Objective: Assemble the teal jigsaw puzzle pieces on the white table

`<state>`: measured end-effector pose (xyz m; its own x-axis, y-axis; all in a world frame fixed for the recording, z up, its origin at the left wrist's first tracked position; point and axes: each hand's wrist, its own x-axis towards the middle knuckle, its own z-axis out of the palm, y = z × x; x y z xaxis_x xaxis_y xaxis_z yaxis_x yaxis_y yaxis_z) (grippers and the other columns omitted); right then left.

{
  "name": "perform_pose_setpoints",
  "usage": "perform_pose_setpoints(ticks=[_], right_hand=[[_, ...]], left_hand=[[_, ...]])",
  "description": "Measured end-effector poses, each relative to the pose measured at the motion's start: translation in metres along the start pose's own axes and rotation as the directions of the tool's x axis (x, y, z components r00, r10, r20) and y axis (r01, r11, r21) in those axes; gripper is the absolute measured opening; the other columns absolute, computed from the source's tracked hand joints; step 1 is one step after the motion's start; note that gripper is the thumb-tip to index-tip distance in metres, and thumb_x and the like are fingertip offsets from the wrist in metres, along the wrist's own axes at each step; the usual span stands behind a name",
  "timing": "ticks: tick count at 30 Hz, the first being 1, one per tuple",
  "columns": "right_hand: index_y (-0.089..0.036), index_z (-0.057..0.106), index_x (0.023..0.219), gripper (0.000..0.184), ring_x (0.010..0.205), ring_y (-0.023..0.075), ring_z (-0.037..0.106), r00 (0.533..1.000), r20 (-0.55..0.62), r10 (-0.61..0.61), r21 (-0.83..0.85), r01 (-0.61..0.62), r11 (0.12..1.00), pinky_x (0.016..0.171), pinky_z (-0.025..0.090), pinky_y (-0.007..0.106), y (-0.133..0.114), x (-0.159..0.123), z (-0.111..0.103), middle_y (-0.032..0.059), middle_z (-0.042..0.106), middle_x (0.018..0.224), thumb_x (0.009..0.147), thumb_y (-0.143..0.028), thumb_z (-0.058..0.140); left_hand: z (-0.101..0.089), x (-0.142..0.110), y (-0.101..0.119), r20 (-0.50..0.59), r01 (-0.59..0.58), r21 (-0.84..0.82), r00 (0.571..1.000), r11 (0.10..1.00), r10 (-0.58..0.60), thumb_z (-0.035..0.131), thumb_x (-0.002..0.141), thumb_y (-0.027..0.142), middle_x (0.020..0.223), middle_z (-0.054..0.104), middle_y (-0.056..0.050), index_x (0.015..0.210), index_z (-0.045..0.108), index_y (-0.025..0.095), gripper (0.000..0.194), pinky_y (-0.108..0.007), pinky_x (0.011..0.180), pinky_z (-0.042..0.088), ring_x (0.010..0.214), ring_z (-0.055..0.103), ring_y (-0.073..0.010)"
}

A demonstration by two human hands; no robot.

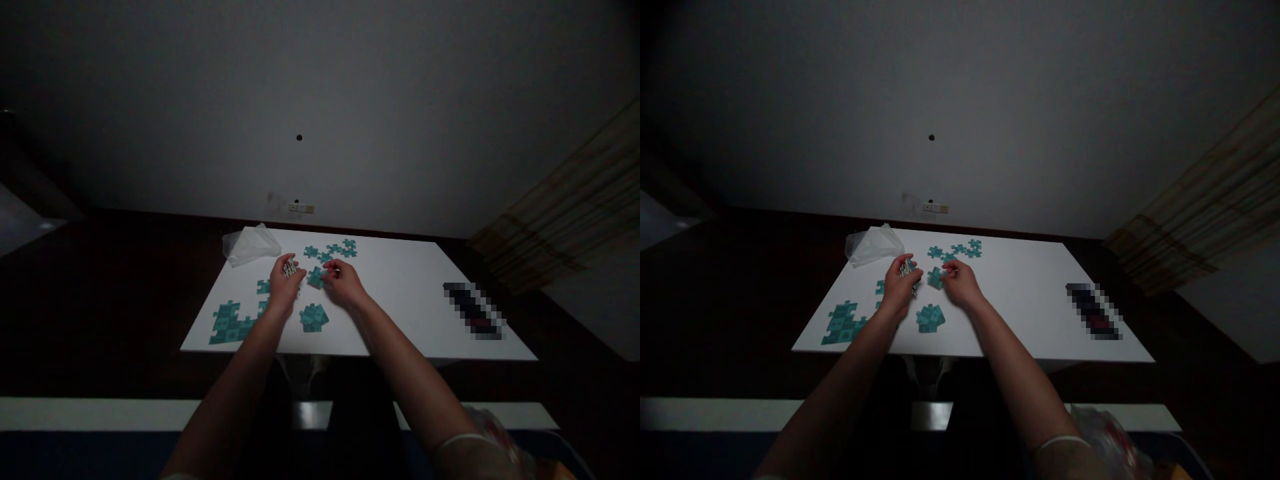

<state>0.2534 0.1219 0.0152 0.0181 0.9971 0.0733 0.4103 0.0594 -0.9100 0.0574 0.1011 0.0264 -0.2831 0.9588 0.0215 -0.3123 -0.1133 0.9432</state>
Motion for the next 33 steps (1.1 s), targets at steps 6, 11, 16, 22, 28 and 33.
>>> perform_pose_setpoints(ticks=[6,11,16,22,28,33], right_hand=[[-0.028,0.073,0.107,0.041,0.088,0.0257,0.08,0.994,0.085,-0.072,0.346,0.038,0.937,0.088,0.071,0.043,-0.013,0.007,0.018,0.0049,0.08,0.106,0.08,-0.053,0.092],[-0.027,0.078,0.11,0.023,0.099,0.0284,0.082,0.988,0.12,-0.096,-0.11,0.109,0.988,0.094,0.069,0.044,-0.017,0.023,0.014,0.0083,0.083,0.117,0.102,-0.048,0.079],[-0.018,0.083,0.143,0.043,0.145,0.0409,0.066,0.992,0.029,-0.125,-0.667,0.112,0.737,0.125,0.052,0.053,-0.007,0.04,0.005,0.0243,0.073,0.151,0.114,-0.046,0.069],[-0.017,0.081,0.154,0.047,0.153,0.0436,0.057,0.99,0.084,-0.117,-0.735,0.141,0.663,0.131,0.044,0.055,0.001,0.039,0.006,0.026,0.068,0.162,0.116,-0.038,0.064],[-0.02,0.086,0.135,0.033,0.143,0.0387,0.065,0.989,0.103,-0.108,-0.601,0.148,0.786,0.128,0.047,0.052,0.005,0.03,0.001,0.0198,0.08,0.147,0.105,-0.019,0.071],[-0.022,0.083,0.127,0.051,0.121,0.0301,0.073,0.99,0.085,-0.112,-0.368,0.136,0.92,0.116,0.058,0.045,0.009,0.026,-0.002,0.011,0.083,0.13,0.078,-0.008,0.079]], left_hand=[[0.0,-0.001,0.001,0.037,0.052,-0.095,0.998,0.994,-0.049,0.11,0.064,0.043,0.113,0.077,-0.005,0.129,0.077,0.025,0.076,-0.036,0.087,0.061,0.095,0.075,-0.0223],[-0.005,-0.001,-0.004,0.06,0.134,-0.133,0.99,0.982,-0.127,0.107,0.058,0.035,0.111,0.08,-0.005,0.125,0.078,0.024,0.074,-0.035,0.08,0.059,0.089,0.076,-0.0212],[-0.008,-0.003,-0.012,0.056,0.152,-0.143,0.988,0.978,-0.146,0.103,0.059,0.032,0.113,0.081,-0.006,0.133,0.079,0.026,0.078,-0.037,0.08,0.06,0.094,0.08,-0.0253],[-0.007,-0.006,-0.012,0.081,0.097,-0.108,0.993,0.989,-0.089,0.101,0.063,0.032,0.111,0.079,-0.006,0.128,0.084,0.025,0.068,-0.035,0.077,0.061,0.088,0.077,-0.0216],[-0.008,-0.005,-0.015,0.054,0.069,-0.105,0.997,0.992,-0.064,0.095,0.062,0.029,0.109,0.077,-0.004,0.122,0.084,0.024,0.061,-0.033,0.075,0.062,0.085,0.074,-0.0193],[-0.01,0.001,-0.022,0.004,0.026,-0.062,1.0,0.998,-0.026,0.093,0.062,0.029,0.107,0.077,-0.004,0.122,0.084,0.024,0.06,-0.03,0.072,0.057,0.081,0.072,-0.0173]])
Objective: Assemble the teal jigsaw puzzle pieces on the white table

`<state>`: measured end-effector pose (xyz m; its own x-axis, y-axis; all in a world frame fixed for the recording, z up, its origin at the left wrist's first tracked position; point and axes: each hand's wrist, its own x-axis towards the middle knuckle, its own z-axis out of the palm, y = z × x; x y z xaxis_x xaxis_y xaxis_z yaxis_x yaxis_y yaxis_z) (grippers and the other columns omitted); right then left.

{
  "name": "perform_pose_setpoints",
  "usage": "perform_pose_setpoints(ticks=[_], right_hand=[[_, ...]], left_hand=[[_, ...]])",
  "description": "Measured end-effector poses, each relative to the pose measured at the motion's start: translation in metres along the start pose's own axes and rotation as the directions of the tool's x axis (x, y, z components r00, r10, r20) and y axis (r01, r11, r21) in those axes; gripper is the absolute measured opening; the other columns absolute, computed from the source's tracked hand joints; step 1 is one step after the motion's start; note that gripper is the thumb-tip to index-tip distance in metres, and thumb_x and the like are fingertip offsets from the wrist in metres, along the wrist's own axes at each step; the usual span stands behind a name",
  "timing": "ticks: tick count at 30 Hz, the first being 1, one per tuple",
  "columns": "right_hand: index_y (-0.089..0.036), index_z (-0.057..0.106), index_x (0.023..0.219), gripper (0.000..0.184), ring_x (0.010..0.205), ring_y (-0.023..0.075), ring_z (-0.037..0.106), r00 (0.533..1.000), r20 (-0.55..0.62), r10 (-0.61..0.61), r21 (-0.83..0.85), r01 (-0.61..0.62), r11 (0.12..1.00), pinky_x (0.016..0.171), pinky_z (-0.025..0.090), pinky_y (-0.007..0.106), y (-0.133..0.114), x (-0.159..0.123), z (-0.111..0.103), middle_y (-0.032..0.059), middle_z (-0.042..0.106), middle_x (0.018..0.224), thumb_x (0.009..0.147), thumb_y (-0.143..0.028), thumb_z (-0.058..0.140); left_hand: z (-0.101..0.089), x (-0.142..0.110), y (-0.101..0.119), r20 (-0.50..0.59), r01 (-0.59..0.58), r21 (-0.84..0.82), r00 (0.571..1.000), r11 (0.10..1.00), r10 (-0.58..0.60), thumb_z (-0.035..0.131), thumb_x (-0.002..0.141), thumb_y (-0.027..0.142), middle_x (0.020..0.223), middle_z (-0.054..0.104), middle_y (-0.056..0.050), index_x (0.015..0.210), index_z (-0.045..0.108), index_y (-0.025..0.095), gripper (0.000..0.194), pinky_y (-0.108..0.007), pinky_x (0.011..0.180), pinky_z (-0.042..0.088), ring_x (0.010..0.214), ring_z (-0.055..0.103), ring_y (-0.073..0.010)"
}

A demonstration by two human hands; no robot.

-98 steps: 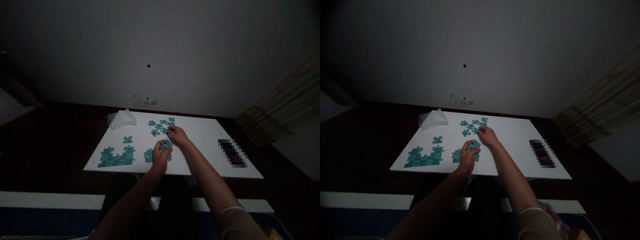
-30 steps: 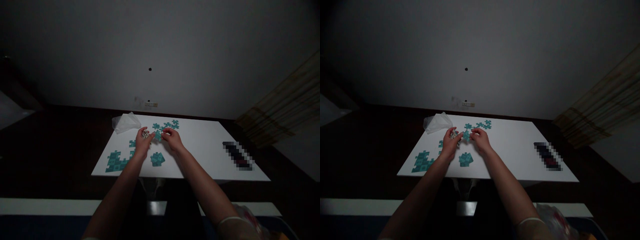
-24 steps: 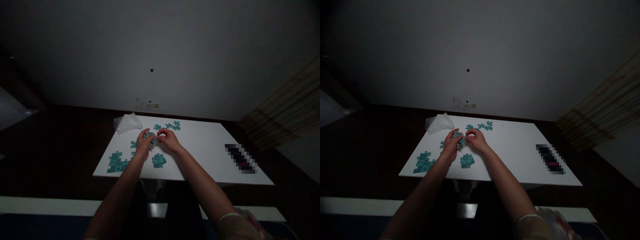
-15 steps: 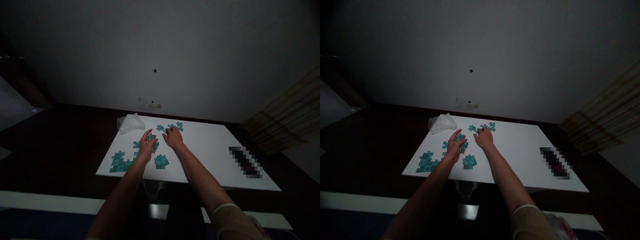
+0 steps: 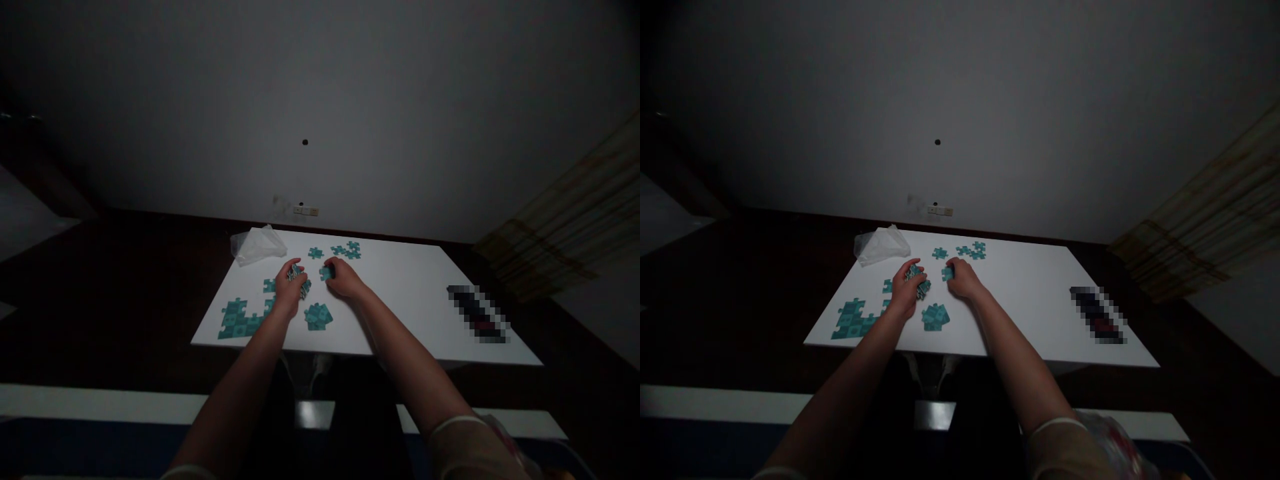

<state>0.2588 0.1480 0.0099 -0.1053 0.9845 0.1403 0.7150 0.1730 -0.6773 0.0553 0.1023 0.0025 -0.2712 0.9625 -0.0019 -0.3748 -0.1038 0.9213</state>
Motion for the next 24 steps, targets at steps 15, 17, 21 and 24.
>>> perform_pose_setpoints(ticks=[15,17,21,24], right_hand=[[-0.024,0.083,0.106,0.044,0.088,0.0271,0.08,0.995,0.009,-0.097,0.548,0.076,0.833,0.082,0.069,0.041,-0.024,0.02,0.043,0.0057,0.085,0.094,0.074,-0.051,0.098],[-0.024,0.084,0.108,0.035,0.091,0.0278,0.081,0.995,0.0,-0.103,0.391,0.095,0.916,0.085,0.07,0.042,-0.02,0.031,0.04,0.0063,0.086,0.095,0.087,-0.05,0.091],[-0.021,0.085,0.13,0.031,0.129,0.0355,0.078,0.995,-0.085,-0.057,0.145,0.069,0.987,0.119,0.061,0.055,-0.015,0.055,0.034,0.0162,0.088,0.131,0.104,-0.032,0.072],[-0.02,0.081,0.145,0.042,0.163,0.0402,0.056,0.994,-0.076,-0.077,0.027,0.08,0.996,0.141,0.039,0.06,-0.017,0.064,0.036,0.0197,0.074,0.166,0.104,-0.021,0.072]], left_hand=[[0.004,0.002,0.003,0.033,0.088,-0.249,0.996,0.965,-0.082,0.111,0.063,0.039,0.103,0.078,-0.002,0.135,0.075,0.024,0.082,-0.033,0.08,0.062,0.086,0.077,-0.0196],[0.003,0.001,0.003,0.034,0.094,-0.236,0.996,0.967,-0.088,0.107,0.06,0.031,0.105,0.078,-0.002,0.13,0.075,0.024,0.077,-0.035,0.081,0.065,0.087,0.077,-0.02],[0.003,-0.002,0.001,0.033,0.092,-0.182,0.996,0.979,-0.087,0.101,0.064,0.029,0.106,0.077,-0.001,0.125,0.074,0.025,0.066,-0.039,0.082,0.067,0.086,0.075,-0.0188],[0.004,-0.002,-0.001,0.023,0.081,-0.159,0.997,0.984,-0.078,0.099,0.066,0.028,0.107,0.078,-0.002,0.123,0.075,0.024,0.062,-0.041,0.085,0.067,0.086,0.075,-0.0192]])
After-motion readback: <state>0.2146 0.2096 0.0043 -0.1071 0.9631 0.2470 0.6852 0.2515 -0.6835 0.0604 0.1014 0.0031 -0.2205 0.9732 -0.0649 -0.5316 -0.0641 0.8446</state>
